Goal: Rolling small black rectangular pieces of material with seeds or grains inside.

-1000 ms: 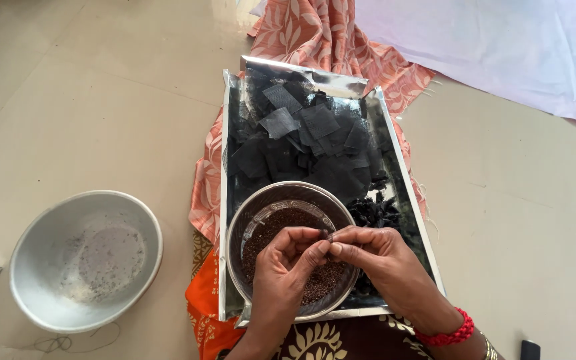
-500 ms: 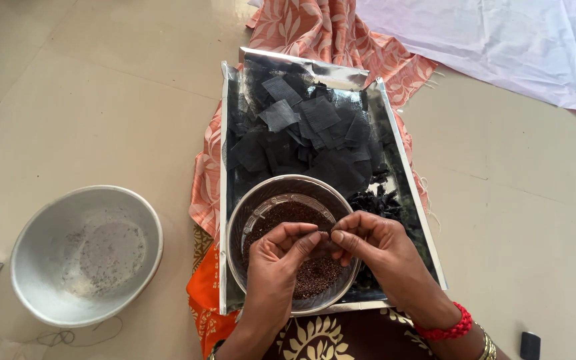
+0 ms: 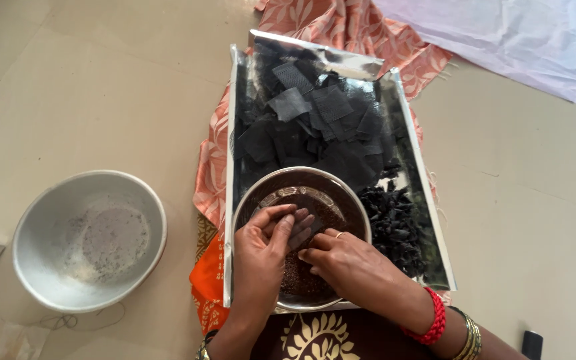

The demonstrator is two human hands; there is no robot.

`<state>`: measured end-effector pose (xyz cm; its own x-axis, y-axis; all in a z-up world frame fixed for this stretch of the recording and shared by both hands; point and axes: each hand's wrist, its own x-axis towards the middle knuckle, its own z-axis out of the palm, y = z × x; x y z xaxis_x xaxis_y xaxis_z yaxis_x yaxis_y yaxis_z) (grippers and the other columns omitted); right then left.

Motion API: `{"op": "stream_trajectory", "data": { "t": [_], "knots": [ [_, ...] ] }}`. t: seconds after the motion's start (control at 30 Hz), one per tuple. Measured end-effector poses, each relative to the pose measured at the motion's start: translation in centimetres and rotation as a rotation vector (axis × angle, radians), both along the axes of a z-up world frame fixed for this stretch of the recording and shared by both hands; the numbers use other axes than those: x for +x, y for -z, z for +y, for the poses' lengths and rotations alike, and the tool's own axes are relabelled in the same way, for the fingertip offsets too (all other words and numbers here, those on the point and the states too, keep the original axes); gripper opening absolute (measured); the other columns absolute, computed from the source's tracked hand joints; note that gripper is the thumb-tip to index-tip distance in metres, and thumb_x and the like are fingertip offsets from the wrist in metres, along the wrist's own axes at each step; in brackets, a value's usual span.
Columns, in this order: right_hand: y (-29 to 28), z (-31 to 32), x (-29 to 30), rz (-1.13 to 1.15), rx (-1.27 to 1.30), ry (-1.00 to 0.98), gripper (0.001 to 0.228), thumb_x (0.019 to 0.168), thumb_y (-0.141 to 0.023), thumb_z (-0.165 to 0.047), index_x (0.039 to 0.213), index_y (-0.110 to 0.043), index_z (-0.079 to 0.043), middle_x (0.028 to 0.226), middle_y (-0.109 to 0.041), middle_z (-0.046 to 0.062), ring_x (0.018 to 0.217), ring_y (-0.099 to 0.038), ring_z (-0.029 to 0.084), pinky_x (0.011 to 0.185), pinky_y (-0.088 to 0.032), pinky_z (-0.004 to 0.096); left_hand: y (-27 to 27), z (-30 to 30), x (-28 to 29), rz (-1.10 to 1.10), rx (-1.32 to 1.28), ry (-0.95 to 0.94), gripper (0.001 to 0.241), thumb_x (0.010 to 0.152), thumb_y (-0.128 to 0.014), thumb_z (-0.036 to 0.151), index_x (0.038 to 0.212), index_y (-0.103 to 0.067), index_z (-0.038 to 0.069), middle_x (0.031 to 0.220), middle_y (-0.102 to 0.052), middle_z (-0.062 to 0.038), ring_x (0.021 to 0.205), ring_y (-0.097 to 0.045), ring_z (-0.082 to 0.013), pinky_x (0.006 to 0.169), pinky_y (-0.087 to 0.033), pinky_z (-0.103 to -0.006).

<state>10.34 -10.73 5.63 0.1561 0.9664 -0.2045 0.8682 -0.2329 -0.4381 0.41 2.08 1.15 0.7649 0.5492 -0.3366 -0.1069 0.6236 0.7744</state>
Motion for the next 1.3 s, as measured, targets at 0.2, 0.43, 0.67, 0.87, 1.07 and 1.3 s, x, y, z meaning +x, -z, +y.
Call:
{"op": "stream_trajectory", "data": {
  "t": [0.2, 0.43, 0.67, 0.87, 1.07, 1.3],
  "knots": [
    [1.7, -0.4, 0.4, -0.093, -0.035, -0.023, 0.015, 0.082, -0.068, -0.004, 0.097, -0.073, -0.003, 0.093, -0.068, 0.010, 0.094, -0.067, 0.026, 0.083, -0.055, 0.039, 1.3, 0.2, 0.0, 0.048, 0.000, 0.007, 0.024, 0.098, -0.058, 0.001, 0.116, -0.069, -0.011, 0.108, -0.078, -0.020, 0.092, -0.075, -0.0173, 0.087, -0.063, -0.0308],
    [-1.5, -0.8, 2.4, 0.339, 0.028, 0.178, 0.017, 0.082, -0.074, -0.006, 0.098, -0.080, -0.004, 0.090, -0.078, 0.007, 0.079, -0.077, 0.024, 0.072, -0.061, 0.034, 0.5, 0.2, 0.3, 0.096, -0.068, 0.061, 0.024, 0.097, -0.057, 0.002, 0.116, -0.070, -0.007, 0.104, -0.078, -0.014, 0.091, -0.075, -0.0126, 0.088, -0.063, -0.0260],
    [-3.6, 0.5, 2.9, 0.259, 0.171, 0.403, 0.017, 0.082, -0.077, -0.008, 0.098, -0.080, -0.005, 0.089, -0.080, 0.007, 0.075, -0.081, 0.018, 0.066, -0.063, 0.029, 0.7, -1.0, 0.5, 0.103, -0.061, 0.183, 0.024, 0.098, -0.060, 0.004, 0.117, -0.072, -0.006, 0.099, -0.078, -0.011, 0.085, -0.071, -0.0086, 0.081, -0.061, -0.0224],
    [-3.0, 0.8, 2.7, 0.222, 0.183, 0.390, 0.021, 0.085, -0.070, -0.002, 0.105, -0.078, -0.004, 0.093, -0.079, 0.009, 0.081, -0.081, 0.020, 0.069, -0.063, 0.030, 0.8, -0.8, 0.2, 0.055, -0.057, 0.187, 0.024, 0.099, -0.059, 0.003, 0.117, -0.072, -0.006, 0.097, -0.077, -0.010, 0.084, -0.070, -0.0072, 0.079, -0.059, -0.0216],
    [-3.0, 0.7, 2.8, 0.198, 0.165, 0.366, 0.026, 0.085, -0.067, 0.001, 0.108, -0.077, -0.004, 0.095, -0.079, 0.010, 0.083, -0.081, 0.021, 0.070, -0.064, 0.029, 1.0, -0.8, 0.3, 0.056, -0.017, 0.196, 0.025, 0.099, -0.059, 0.004, 0.118, -0.072, -0.005, 0.099, -0.078, -0.009, 0.086, -0.071, -0.0067, 0.080, -0.059, -0.0204],
    [-2.5, 0.5, 2.5, 0.137, 0.192, 0.357, 0.025, 0.084, -0.069, 0.000, 0.107, -0.078, -0.004, 0.099, -0.080, 0.011, 0.083, -0.080, 0.023, 0.072, -0.063, 0.030, 1.1, -0.7, 0.1, 0.067, 0.016, 0.203, 0.026, 0.100, -0.059, 0.005, 0.121, -0.071, -0.005, 0.096, -0.077, -0.009, 0.083, -0.069, -0.0064, 0.076, -0.058, -0.0203]
  ]
}}
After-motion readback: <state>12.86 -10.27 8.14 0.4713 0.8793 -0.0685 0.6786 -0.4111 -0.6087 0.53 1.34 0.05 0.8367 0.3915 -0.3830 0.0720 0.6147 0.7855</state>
